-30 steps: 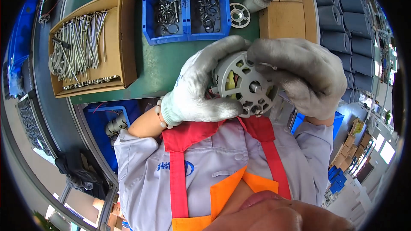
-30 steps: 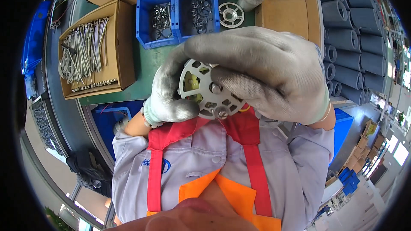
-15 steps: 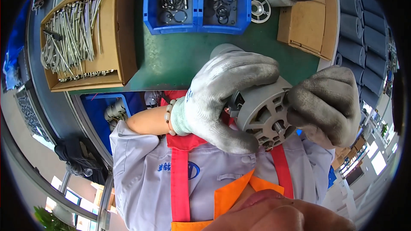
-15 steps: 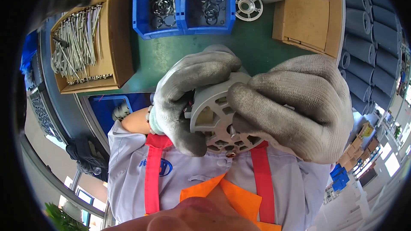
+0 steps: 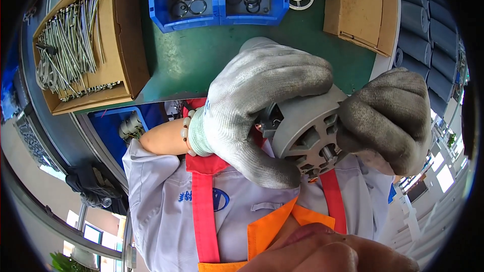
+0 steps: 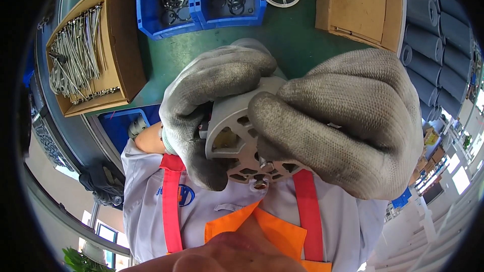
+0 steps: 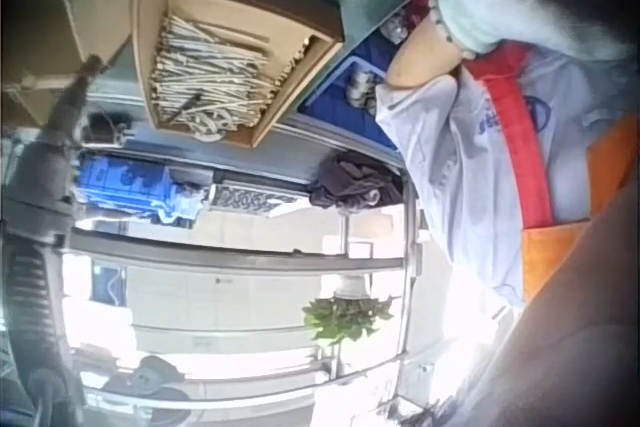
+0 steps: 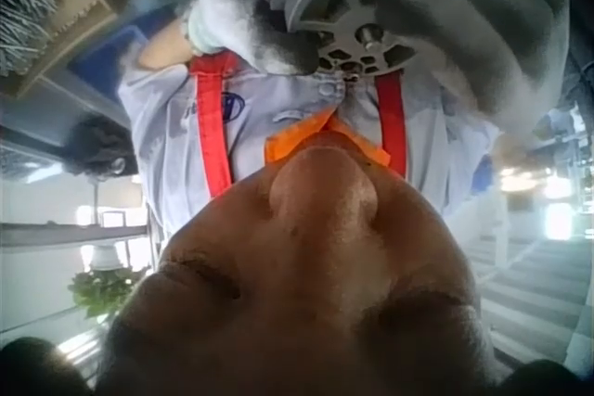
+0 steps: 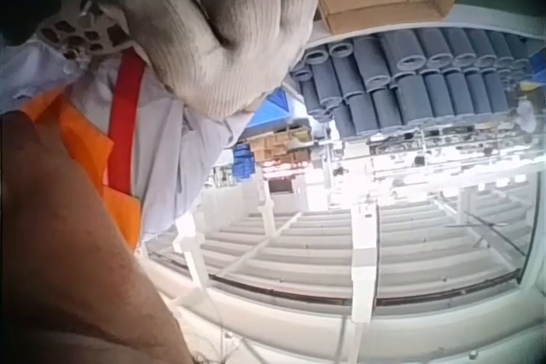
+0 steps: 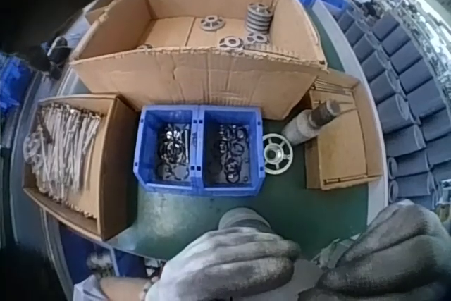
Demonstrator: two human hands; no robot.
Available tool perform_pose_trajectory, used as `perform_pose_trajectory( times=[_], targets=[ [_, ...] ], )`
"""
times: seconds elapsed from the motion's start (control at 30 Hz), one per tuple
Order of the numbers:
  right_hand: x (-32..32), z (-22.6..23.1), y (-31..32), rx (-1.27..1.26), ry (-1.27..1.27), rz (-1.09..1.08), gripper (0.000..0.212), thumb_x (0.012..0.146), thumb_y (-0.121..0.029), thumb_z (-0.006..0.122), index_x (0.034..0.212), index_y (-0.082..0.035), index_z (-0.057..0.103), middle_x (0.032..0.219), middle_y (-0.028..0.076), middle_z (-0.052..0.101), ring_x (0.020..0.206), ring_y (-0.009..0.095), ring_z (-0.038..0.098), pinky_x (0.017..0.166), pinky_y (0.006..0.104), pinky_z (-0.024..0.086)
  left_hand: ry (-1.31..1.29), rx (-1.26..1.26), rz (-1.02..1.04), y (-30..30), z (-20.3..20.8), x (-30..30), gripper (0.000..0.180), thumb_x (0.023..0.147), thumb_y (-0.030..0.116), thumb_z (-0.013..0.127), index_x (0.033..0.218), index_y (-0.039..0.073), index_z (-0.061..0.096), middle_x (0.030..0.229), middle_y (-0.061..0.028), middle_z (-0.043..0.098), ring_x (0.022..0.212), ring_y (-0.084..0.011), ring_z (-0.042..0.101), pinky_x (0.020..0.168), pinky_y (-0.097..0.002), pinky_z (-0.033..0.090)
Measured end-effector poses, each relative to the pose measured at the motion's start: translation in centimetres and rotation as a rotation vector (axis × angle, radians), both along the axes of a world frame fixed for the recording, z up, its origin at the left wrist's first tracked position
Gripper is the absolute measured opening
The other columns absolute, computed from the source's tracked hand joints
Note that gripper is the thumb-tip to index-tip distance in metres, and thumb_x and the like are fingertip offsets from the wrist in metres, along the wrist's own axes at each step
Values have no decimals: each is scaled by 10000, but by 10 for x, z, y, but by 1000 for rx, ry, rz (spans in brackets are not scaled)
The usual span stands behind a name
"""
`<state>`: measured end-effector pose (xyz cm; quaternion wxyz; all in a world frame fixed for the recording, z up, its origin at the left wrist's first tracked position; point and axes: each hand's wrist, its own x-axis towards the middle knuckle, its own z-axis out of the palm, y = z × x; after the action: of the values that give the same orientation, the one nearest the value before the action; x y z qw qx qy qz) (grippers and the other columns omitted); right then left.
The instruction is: The person assembles electric motors by securing internal components, such as rotors and wires, into motor housings with screws, then attaches end caps using a pneumatic screwdriver.
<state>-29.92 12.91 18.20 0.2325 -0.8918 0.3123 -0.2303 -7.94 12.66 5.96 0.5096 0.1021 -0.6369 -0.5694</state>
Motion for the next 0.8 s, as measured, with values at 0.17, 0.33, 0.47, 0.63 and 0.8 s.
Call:
perform_pose_trajectory(
  times=[0.17,0.33,0.47,0.63,0.8],
  targets=[
    [-2,4,-2,-3,37,31,378,710,-227,752,1013,-13,682,970,128,622,822,258,598,654,366,470,102,-4,18,5,-6,-7,1116,502,650,852,1242,-120,530,1163,-318,584,1039,-430,619,898,-547,483],
    [-5,5,-10,-17,15,98,404,720,-217,738,1053,4,682,991,144,623,837,267,599,670,373,476,-52,-18,77,11,-1,0,1095,557,679,820,1272,-93,519,1179,-316,572,1061,-432,605,906,-513,488],
    [-3,11,-12,17,27,83,384,713,-229,747,1015,3,702,932,130,631,785,257,602,667,362,471,-131,73,167,16,14,-2,899,446,316,880,1226,-15,580,1194,-210,624,1060,-377,615,916,-460,470],
    [9,10,-7,13,-14,-119,382,631,-308,806,885,-32,731,804,87,623,724,230,579,620,332,446,-211,42,240,22,19,2,849,501,322,847,1235,-7,575,1227,-204,609,1081,-376,606,954,-456,454],
    [17,13,-14,10,4,-137,290,614,-165,810,843,-21,703,832,83,634,749,212,585,625,315,459,-208,86,278,34,15,2,770,579,281,797,1250,-13,561,1272,-211,583,1143,-378,578,975,-455,449]
  ],
)
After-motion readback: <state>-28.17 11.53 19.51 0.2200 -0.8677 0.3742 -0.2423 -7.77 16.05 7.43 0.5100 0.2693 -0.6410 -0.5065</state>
